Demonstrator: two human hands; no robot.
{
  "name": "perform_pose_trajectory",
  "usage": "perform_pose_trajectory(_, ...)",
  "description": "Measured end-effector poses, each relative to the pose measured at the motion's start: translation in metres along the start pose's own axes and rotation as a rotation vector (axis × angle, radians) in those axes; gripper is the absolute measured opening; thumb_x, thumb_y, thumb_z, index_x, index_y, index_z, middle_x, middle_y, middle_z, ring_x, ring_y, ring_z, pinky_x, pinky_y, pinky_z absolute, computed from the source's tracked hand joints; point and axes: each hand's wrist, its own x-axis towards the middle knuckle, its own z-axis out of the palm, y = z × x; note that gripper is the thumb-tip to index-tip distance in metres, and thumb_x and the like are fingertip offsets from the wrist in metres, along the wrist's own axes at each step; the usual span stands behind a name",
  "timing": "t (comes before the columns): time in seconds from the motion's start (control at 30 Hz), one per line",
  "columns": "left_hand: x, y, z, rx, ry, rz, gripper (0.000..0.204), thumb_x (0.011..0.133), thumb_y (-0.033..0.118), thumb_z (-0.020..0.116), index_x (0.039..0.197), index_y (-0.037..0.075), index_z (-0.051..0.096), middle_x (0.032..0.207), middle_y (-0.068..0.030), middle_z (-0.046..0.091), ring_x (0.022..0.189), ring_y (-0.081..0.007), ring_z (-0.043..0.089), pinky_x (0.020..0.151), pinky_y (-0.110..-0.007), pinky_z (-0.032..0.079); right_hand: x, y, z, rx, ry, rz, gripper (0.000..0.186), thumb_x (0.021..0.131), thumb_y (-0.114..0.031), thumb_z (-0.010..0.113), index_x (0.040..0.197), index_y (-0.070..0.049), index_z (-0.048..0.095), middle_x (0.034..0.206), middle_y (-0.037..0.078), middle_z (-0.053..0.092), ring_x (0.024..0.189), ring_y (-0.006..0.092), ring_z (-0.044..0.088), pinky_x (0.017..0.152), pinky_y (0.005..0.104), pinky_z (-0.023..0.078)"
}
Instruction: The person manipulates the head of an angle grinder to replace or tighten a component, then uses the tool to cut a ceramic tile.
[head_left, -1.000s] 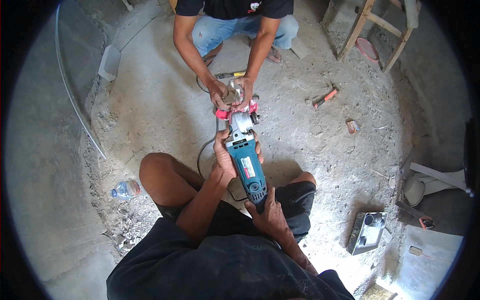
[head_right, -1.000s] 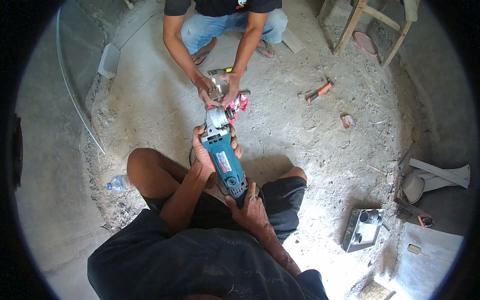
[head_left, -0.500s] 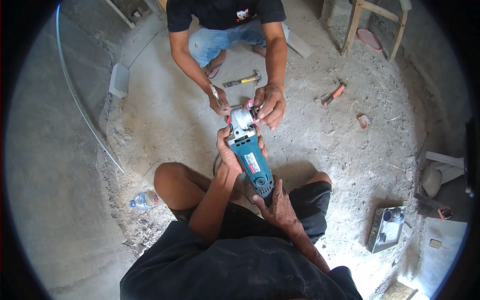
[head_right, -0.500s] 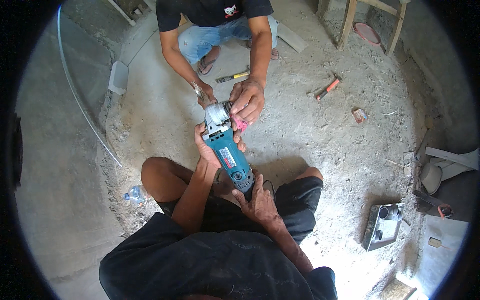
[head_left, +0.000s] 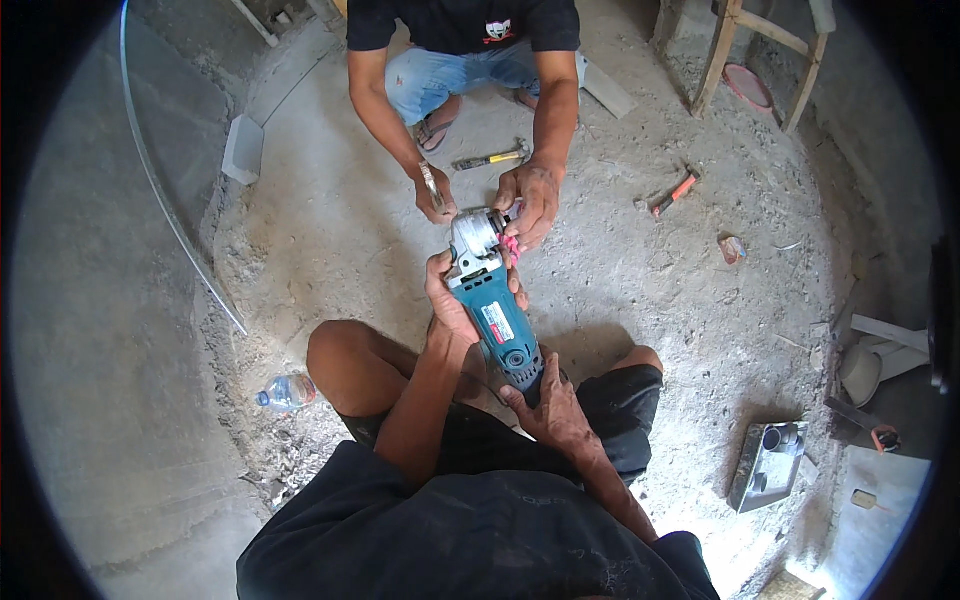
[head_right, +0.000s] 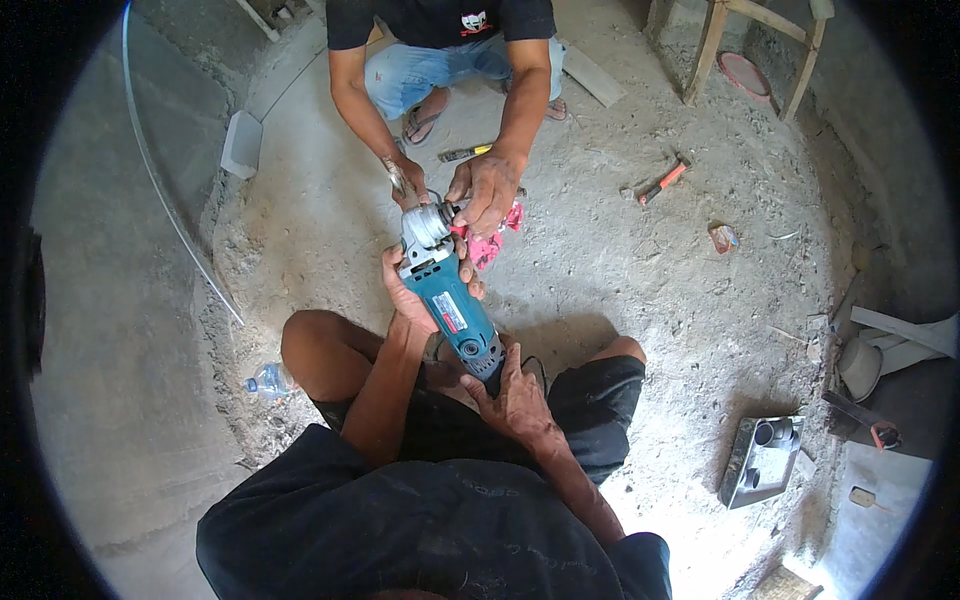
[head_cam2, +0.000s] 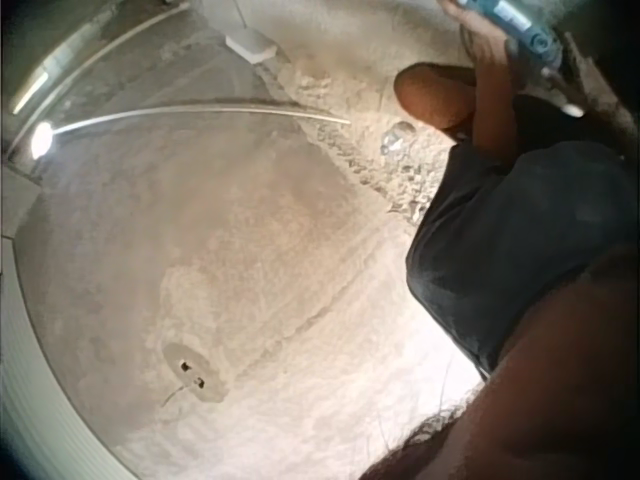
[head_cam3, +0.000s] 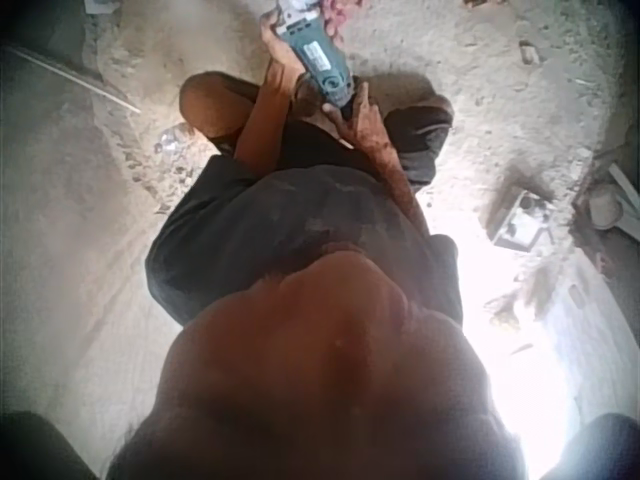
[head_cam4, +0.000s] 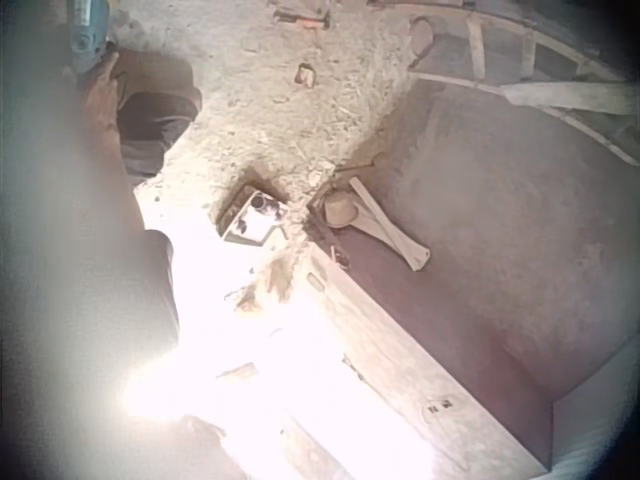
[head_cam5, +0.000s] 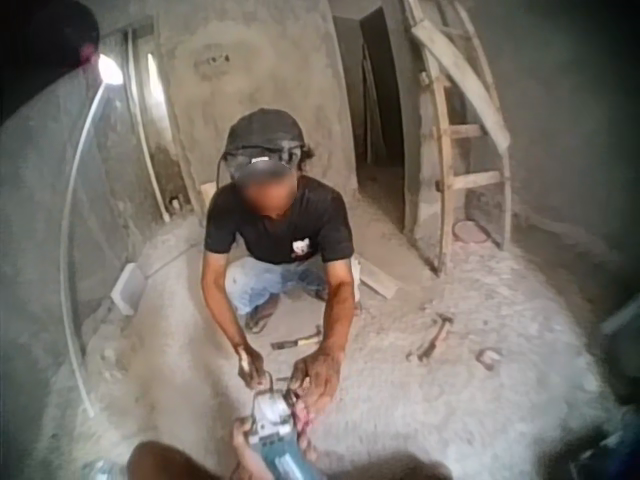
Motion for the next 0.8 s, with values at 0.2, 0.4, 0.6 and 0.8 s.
perform_pose_trajectory(0.2,-0.003,0.004,-0.008,0.035,-0.076,-0.062,0.078,0.082,0.071,0.051,0.118,0.001,0.056,0.094,-0.0187,0.065,0.083,-0.0356,0.063,0.082,-0.049,0.047,-0.001,-0.022,-0.008,0.003,-0.086,0.126,0.107,0.09,-0.065,0.061,0.152,0.012,0.021,0.119,0.046,0.056,0.115,0.0559,0.057,0.102,0.0545,0.046)
perform_pose_trajectory(0.4,0.006,-0.001,-0.007,-0.001,-0.105,-0.068,0.079,0.081,0.07,0.055,0.117,-0.001,0.054,0.093,-0.0192,0.065,0.083,-0.0349,0.063,0.085,-0.048,0.045,-0.004,0.0,0.002,-0.047,0.011,0.053,0.1,0.091,-0.062,0.061,0.153,0.007,0.023,0.111,0.044,0.06,0.107,0.055,0.062,0.094,0.0568,0.049)
perform_pose_trajectory(0.6,0.016,0.001,-0.013,-0.084,-0.377,-0.132,0.083,0.076,0.07,0.069,0.115,0.0,0.048,0.091,-0.0163,0.063,0.088,-0.0346,0.065,0.085,-0.047,0.046,-0.015,-0.026,-0.014,-0.011,0.055,0.016,0.085,0.093,-0.053,0.063,0.152,-0.002,0.029,0.091,0.039,0.065,0.09,0.0564,0.065,0.08,0.0602,0.053)
perform_pose_trajectory(0.8,0.013,0.0,-0.005,0.01,-0.22,-0.111,0.081,0.077,0.069,0.066,0.116,0.001,0.05,0.093,-0.0166,0.063,0.085,-0.0335,0.064,0.084,-0.047,0.046,-0.014,-0.035,-0.023,0.102,0.036,0.046,0.088,0.09,-0.048,0.071,0.148,0.003,0.03,0.104,0.039,0.065,0.099,0.0538,0.065,0.086,0.0568,0.054)
